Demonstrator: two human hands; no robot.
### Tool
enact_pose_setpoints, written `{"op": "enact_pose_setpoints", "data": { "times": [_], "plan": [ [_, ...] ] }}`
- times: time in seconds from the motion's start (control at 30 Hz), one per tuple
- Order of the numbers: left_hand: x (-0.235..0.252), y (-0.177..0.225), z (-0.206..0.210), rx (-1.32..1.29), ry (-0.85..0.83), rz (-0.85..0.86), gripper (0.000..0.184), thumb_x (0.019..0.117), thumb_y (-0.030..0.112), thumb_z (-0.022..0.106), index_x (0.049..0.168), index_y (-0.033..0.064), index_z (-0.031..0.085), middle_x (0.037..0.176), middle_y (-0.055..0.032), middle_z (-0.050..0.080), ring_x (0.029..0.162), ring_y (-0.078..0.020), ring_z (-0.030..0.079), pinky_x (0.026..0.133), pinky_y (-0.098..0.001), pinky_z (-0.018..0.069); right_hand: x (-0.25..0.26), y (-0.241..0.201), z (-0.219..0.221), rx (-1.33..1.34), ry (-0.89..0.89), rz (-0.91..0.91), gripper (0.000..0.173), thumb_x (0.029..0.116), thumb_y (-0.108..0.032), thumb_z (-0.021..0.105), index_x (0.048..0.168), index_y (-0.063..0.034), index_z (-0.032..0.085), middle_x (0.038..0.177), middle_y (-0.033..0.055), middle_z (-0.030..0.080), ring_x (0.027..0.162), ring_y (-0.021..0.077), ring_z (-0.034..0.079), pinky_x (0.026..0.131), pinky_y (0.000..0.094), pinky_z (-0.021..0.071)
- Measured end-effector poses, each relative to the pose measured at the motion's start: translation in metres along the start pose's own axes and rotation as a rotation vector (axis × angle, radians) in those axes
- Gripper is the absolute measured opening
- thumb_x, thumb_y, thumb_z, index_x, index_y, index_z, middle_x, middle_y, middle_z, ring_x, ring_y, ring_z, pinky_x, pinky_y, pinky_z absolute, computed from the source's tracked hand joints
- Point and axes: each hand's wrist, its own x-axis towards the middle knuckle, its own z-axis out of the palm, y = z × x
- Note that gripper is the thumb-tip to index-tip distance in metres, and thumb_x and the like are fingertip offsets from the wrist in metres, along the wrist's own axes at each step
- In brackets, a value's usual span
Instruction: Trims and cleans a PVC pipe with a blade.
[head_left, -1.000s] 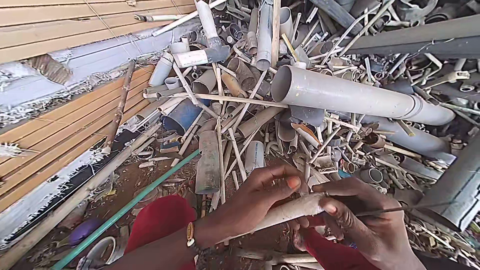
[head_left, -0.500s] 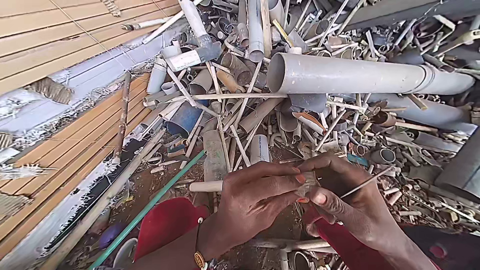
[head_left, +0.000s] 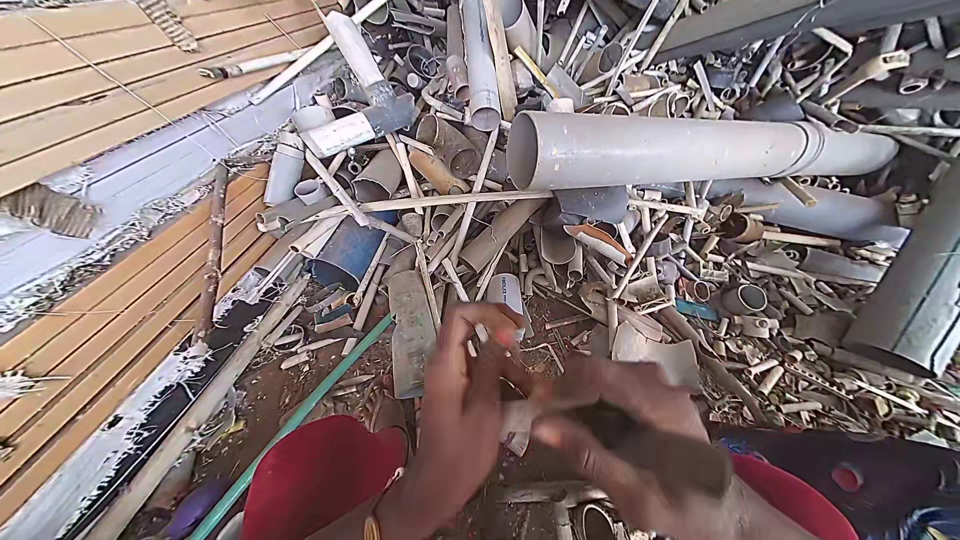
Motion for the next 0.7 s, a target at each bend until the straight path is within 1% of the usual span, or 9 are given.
{"op": "enact_pose_setpoints", "data": {
  "times": [0.07,0.13,0.27,0.37,0.43,0.5,0.57,0.63,0.7],
  "plan": [
    [0.026,-0.004,-0.01,-0.003,0.176,-0.211,0.012,0.1103,0.016,0.039,0.113,0.0093,0.048,0.096,0.0037,0.061,0.048,0.0006,0.054,0.041,-0.0142,0.0492,-0.007,-0.01,0.02,0.018,-0.115,-0.051,0.01,0.0967,-0.006,0.066,0.096,0.0028,0.071,0.079,0.0131,0.061,0.073,0.0151,0.059,0.065,0.0193,0.0486],
    [0.032,-0.003,-0.015,-0.02,0.17,-0.26,0.015,0.111,0.018,0.037,0.114,0.0096,0.049,0.091,0.0038,0.063,0.049,-0.0025,0.058,0.043,-0.0169,0.0529,-0.007,-0.005,0.026,0.0,-0.085,0.004,0.008,0.0946,-0.006,0.068,0.094,0.0025,0.069,0.082,0.013,0.065,0.074,0.0118,0.063,0.068,0.0169,0.0518],
    [0.01,-0.005,-0.006,-0.058,-0.106,-0.291,0.026,0.1059,0.014,0.048,0.13,0.005,0.048,0.117,-0.0018,0.063,0.088,-0.0117,0.071,0.073,-0.027,0.0636,-0.003,0.014,-0.01,0.089,0.023,0.177,0.01,0.0977,-0.013,0.068,0.098,-0.0028,0.064,0.083,-0.0007,0.068,0.065,-0.005,0.06,0.058,0.0108,0.0521],
    [0.004,-0.013,-0.017,-0.181,-0.127,-0.291,0.027,0.0871,-0.005,0.052,0.106,0.0103,0.064,0.116,-0.0011,0.066,0.104,-0.0134,0.067,0.086,-0.0288,0.0591,-0.007,0.007,-0.02,0.167,-0.005,0.305,0.006,0.0954,-0.012,0.069,0.095,-0.0093,0.064,0.076,-0.0079,0.065,0.056,-0.0073,0.055,0.048,0.0102,0.0474],
    [0.002,-0.015,-0.022,-0.33,-0.091,-0.332,0.034,0.085,-0.006,0.046,0.071,0.0194,0.065,0.077,0.0073,0.067,0.076,-0.0045,0.065,0.072,-0.0228,0.0559,-0.009,0.003,-0.019,0.159,-0.037,0.319,0.005,0.0947,-0.011,0.069,0.096,-0.008,0.065,0.078,-0.0069,0.066,0.057,-0.0074,0.056,0.05,0.0095,0.0477],
    [0.001,-0.013,-0.022,-0.413,-0.11,-0.368,0.044,0.0874,-0.002,0.038,0.058,0.0248,0.056,0.053,0.0154,0.048,0.048,0.0052,0.045,0.047,-0.0132,0.0372,-0.009,0.001,-0.021,0.156,-0.038,0.31,0.006,0.0939,-0.009,0.068,0.099,-0.0064,0.067,0.081,-0.0064,0.067,0.06,-0.0078,0.057,0.052,0.0088,0.0485],
    [-0.002,-0.009,-0.021,-0.409,-0.129,-0.434,0.044,0.0855,0.001,0.033,0.054,0.0272,0.049,0.048,0.0184,0.037,0.042,0.0073,0.032,0.041,-0.0131,0.0237,-0.006,-0.003,-0.027,0.231,-0.013,0.314,0.007,0.0952,-0.008,0.067,0.102,-0.0077,0.066,0.078,-0.009,0.065,0.058,-0.0088,0.054,0.049,0.0081,0.0458],
    [-0.004,-0.009,-0.02,-0.327,-0.175,-0.418,0.04,0.0841,0.005,0.036,0.055,0.028,0.049,0.05,0.0197,0.035,0.043,0.0086,0.03,0.041,-0.0126,0.0219,-0.003,-0.007,-0.035,0.307,0.009,0.29,0.008,0.0973,-0.009,0.067,0.105,-0.0103,0.064,0.08,-0.0109,0.064,0.057,-0.0094,0.054,0.047,0.0075,0.0458],
    [-0.006,-0.014,-0.019,-0.165,-0.279,-0.304,0.036,0.0965,0.02,0.042,0.062,0.0283,0.05,0.058,0.0207,0.036,0.051,0.0109,0.033,0.047,-0.0098,0.025,0.0,-0.011,-0.043,0.382,0.021,0.259,0.008,0.0986,-0.011,0.066,0.106,-0.0124,0.064,0.085,-0.0112,0.066,0.058,-0.0103,0.054,0.047,0.0065,0.0462]
  ]
}}
